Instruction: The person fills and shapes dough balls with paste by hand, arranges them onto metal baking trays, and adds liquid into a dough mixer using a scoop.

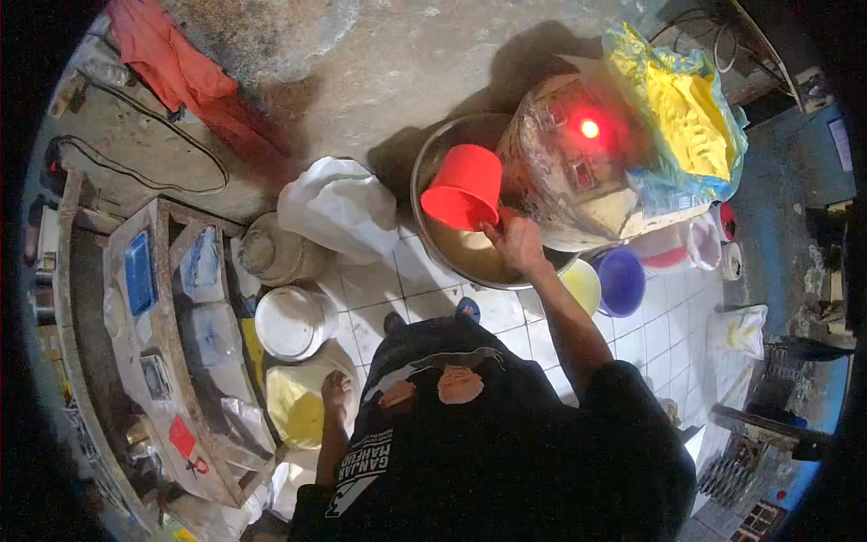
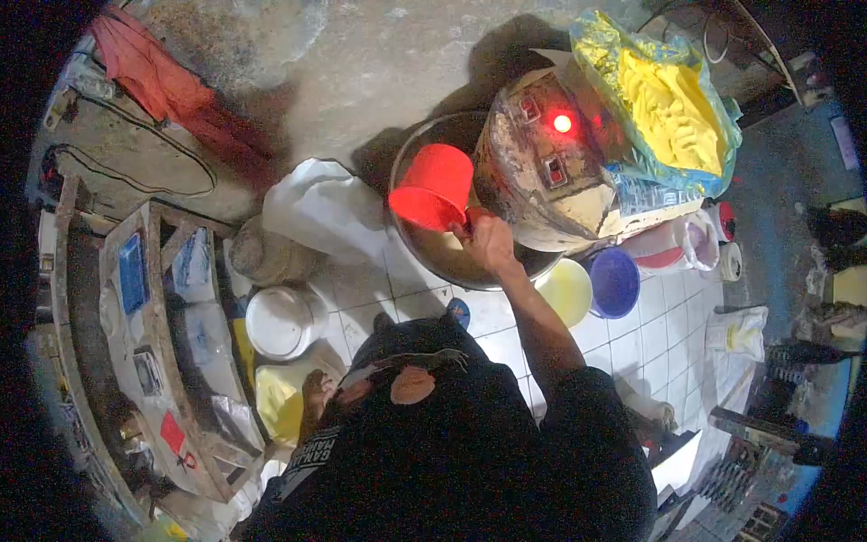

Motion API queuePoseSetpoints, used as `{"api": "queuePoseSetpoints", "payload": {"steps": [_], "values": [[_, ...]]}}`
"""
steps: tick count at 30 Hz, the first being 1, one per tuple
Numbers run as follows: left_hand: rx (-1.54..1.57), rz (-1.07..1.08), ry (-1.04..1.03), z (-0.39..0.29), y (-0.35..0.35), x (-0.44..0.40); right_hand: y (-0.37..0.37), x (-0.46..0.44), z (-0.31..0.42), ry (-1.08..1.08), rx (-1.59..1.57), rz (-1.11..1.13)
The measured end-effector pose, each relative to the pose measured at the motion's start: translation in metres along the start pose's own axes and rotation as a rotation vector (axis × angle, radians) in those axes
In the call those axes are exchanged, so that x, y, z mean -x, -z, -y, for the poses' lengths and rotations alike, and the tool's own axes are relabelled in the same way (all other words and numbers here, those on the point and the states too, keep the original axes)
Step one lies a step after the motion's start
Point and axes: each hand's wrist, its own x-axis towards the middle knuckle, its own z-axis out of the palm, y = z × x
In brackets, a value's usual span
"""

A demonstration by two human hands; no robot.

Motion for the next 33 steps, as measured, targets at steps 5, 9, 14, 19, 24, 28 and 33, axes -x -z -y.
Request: {"api": "queuePoseSetpoints", "payload": {"steps": [5, 9, 14, 19, 24, 28, 33], "values": [[-0.684, -0.363, -0.199, -0.038, -0.104, 0.001, 0.013, 0.007, 0.017, 0.017, -0.002, -0.072], [-0.709, -0.394, -0.148, -0.050, -0.119, -0.018, 0.020, 0.010, 0.021, -0.005, -0.020, -0.076], [-0.701, -0.421, -0.113, -0.035, -0.107, -0.018, 0.035, 0.015, 0.026, 0.014, 0.016, -0.050], [-0.562, -0.370, -0.083, -0.011, -0.079, -0.003, 0.037, 0.017, 0.018, 0.035, 0.007, -0.058], [-0.209, -0.353, -0.036, 0.003, -0.071, 0.013, 0.046, 0.014, 0.019, 0.073, 0.082, -0.030], [-0.410, -0.385, 0.023, 0.016, -0.047, 0.017, 0.045, 0.010, 0.011, 0.053, 0.051, -0.003], [-0.488, -0.493, -0.034, 0.033, -0.085, 0.037, 0.058, 0.007, 0.018, 0.163, 0.032, -0.025]]}}
